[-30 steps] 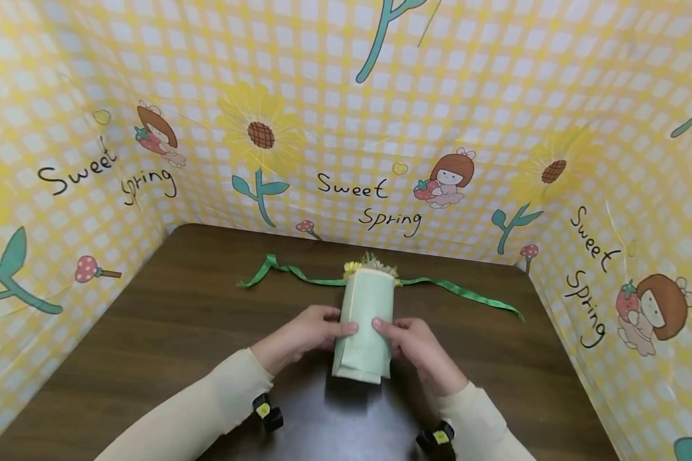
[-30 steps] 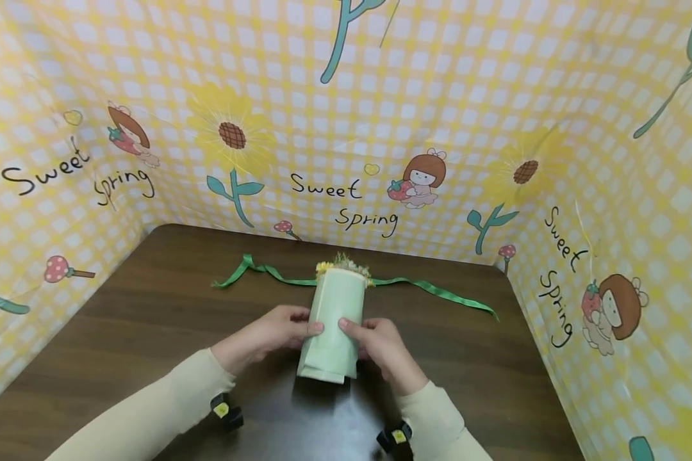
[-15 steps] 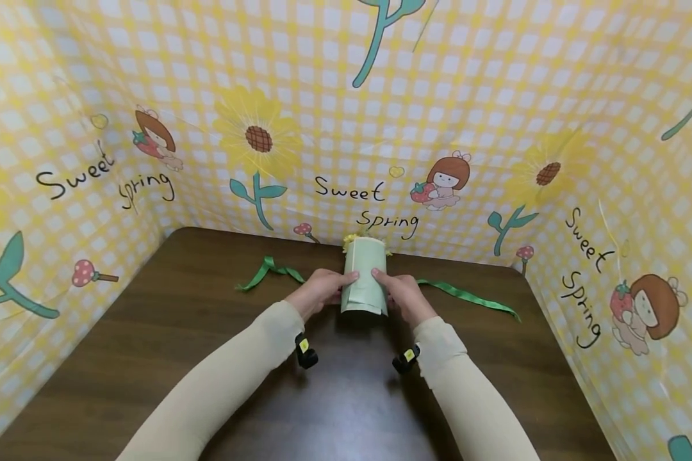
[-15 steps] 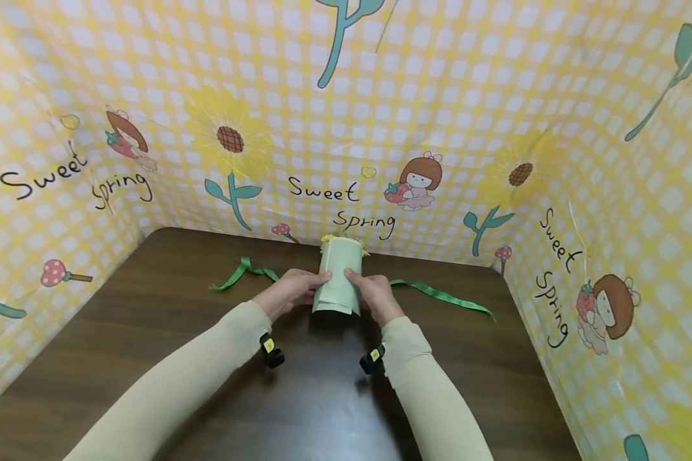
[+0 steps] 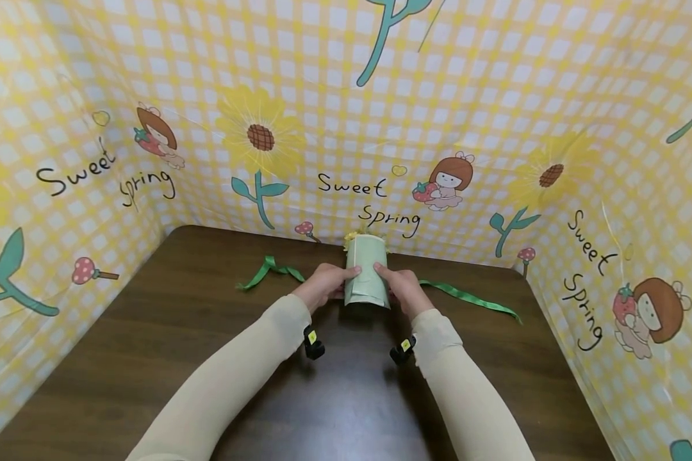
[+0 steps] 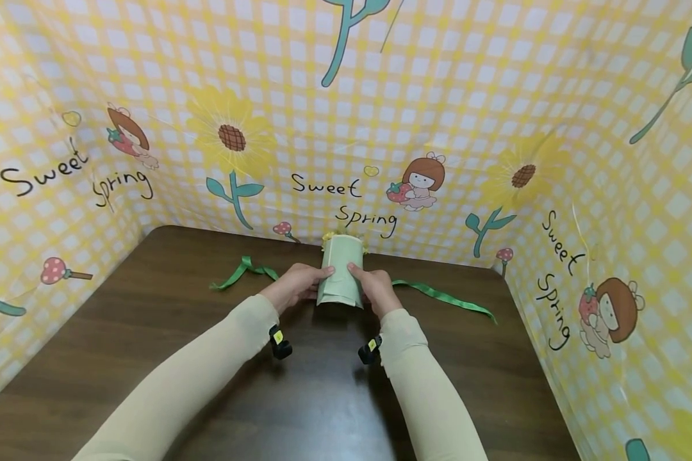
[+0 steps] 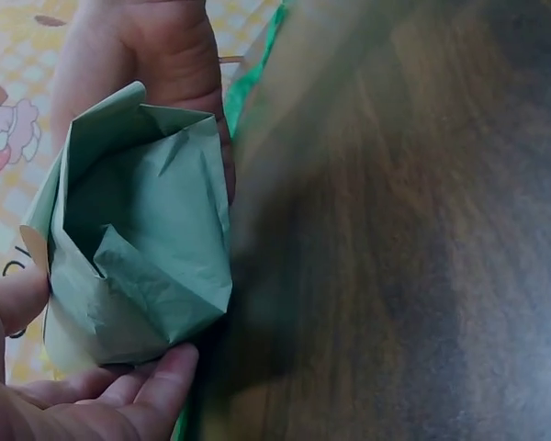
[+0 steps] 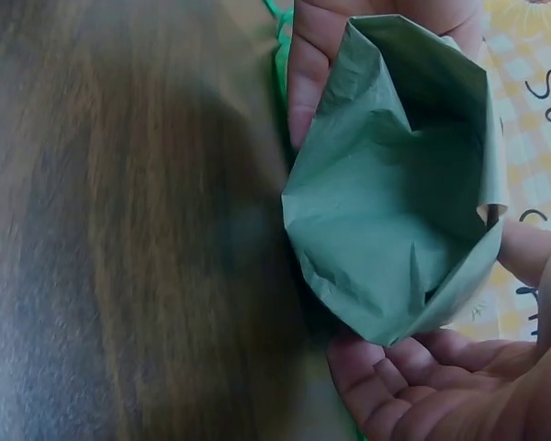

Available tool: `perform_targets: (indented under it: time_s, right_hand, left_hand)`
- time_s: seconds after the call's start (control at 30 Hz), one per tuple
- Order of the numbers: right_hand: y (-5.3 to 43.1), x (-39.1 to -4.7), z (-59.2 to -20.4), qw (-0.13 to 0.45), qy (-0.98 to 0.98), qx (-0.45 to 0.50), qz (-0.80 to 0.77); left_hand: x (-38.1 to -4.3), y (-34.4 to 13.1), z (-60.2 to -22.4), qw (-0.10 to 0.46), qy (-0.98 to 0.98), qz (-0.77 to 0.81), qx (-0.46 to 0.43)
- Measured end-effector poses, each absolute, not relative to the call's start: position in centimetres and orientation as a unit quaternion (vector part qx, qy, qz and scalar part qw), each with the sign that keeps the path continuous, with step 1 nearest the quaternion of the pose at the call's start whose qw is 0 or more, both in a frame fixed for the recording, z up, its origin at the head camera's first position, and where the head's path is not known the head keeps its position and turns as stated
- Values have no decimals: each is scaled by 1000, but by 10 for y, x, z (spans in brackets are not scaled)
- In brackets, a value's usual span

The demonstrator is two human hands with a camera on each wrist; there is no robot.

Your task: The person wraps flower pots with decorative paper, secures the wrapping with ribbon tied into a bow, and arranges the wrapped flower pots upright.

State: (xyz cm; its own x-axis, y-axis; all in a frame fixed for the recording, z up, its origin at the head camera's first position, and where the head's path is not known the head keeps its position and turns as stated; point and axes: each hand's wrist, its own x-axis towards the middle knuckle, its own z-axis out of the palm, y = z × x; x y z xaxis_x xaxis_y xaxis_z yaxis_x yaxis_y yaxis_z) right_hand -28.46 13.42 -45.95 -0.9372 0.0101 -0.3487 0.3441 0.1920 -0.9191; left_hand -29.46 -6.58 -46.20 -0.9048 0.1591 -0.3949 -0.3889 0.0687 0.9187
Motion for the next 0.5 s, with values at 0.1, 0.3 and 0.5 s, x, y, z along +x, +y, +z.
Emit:
perform_targets:
  time_s: [0.1,0.3,0.5]
  right_hand:
    - [136,-285,-461,140,766,118,-616]
    - [144,-286,-457,137,829,91,-534]
    - [153,-292,-451,102,913,12,-394]
  left_hand:
    - [-295,-65,-466,199,704,677,-78]
    - [-297,-66,-463,187,764,617,-37]
    - [-303,-72,-455,157,859,485,37]
